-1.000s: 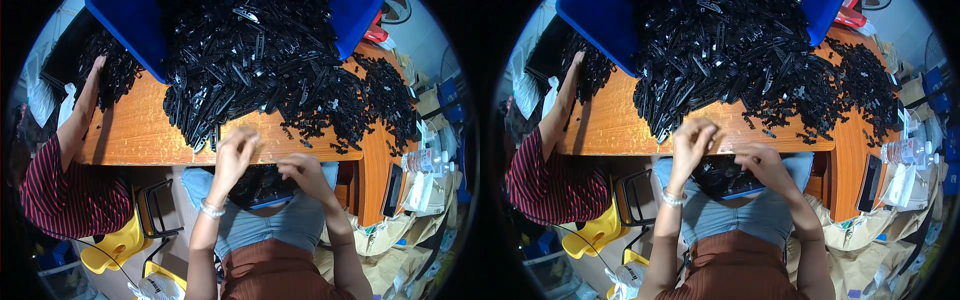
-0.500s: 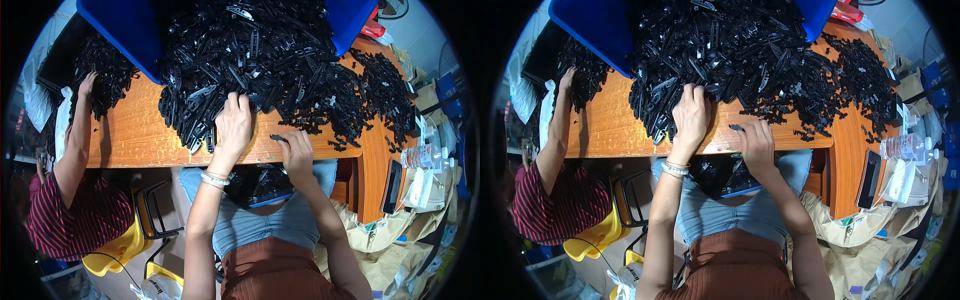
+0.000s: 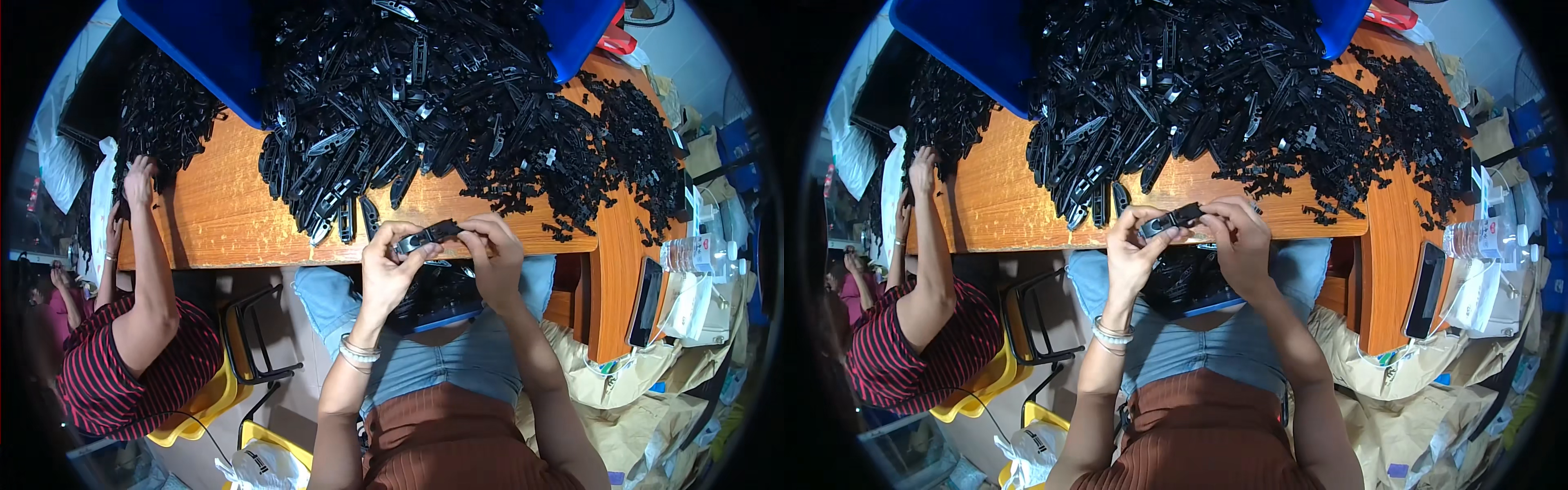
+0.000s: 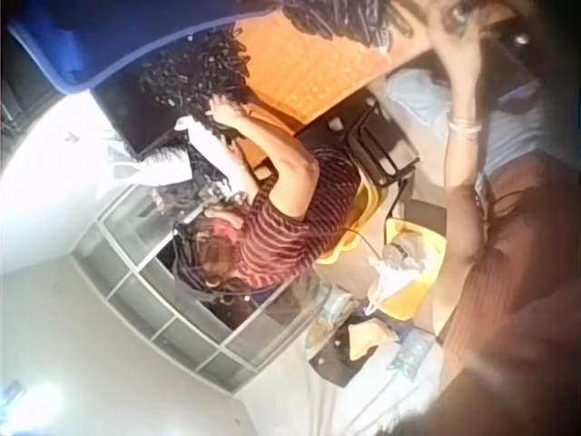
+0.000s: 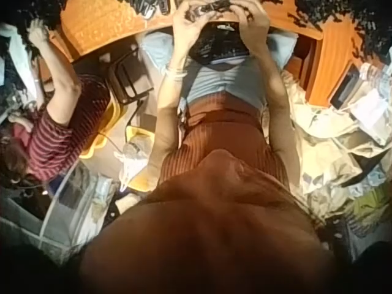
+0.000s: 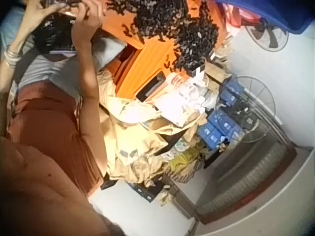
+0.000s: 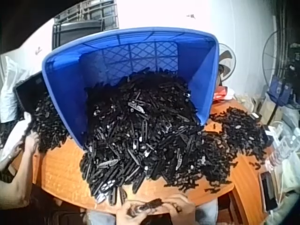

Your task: Assembling small black plastic components at a workbench.

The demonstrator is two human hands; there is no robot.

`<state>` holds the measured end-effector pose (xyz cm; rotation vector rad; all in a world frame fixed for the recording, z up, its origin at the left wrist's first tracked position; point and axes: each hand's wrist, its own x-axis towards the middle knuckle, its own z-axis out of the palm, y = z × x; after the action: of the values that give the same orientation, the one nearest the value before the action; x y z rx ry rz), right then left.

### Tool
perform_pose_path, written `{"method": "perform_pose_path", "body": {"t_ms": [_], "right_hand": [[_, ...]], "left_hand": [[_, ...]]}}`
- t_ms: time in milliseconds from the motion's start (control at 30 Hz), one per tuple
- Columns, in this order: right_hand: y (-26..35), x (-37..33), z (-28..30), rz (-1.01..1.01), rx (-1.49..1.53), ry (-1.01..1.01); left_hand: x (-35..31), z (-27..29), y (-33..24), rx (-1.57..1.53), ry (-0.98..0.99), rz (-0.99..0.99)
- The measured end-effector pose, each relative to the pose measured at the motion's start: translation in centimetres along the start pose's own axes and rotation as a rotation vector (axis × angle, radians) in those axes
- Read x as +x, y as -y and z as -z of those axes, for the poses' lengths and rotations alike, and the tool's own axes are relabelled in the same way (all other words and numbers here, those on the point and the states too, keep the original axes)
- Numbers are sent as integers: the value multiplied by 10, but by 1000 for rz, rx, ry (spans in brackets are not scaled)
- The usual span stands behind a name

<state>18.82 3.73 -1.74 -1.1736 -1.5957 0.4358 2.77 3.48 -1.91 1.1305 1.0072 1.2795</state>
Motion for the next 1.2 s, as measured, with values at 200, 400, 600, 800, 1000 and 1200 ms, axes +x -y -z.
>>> {"method": "perform_pose_path", "body": {"t_ms": [200, 400, 600, 800, 1000, 1200], "right_hand": [[13, 2, -3, -543, 560, 136], [27, 5, 10, -514, 622, 260], [27, 6, 15, 42, 8, 262], [26, 3, 17, 261, -250, 247], [21, -12, 25, -513, 390, 477], [12, -31, 28, -541, 554, 515]], "left_hand": [[-7, 22, 21, 256, 108, 103], [-10, 3, -15, -90, 154, 158], [-15, 4, -14, -28, 101, 200], [-17, 3, -15, -138, 70, 189], [-29, 2, -20, 22, 119, 135], [-37, 17, -15, 241, 213, 94]]}}
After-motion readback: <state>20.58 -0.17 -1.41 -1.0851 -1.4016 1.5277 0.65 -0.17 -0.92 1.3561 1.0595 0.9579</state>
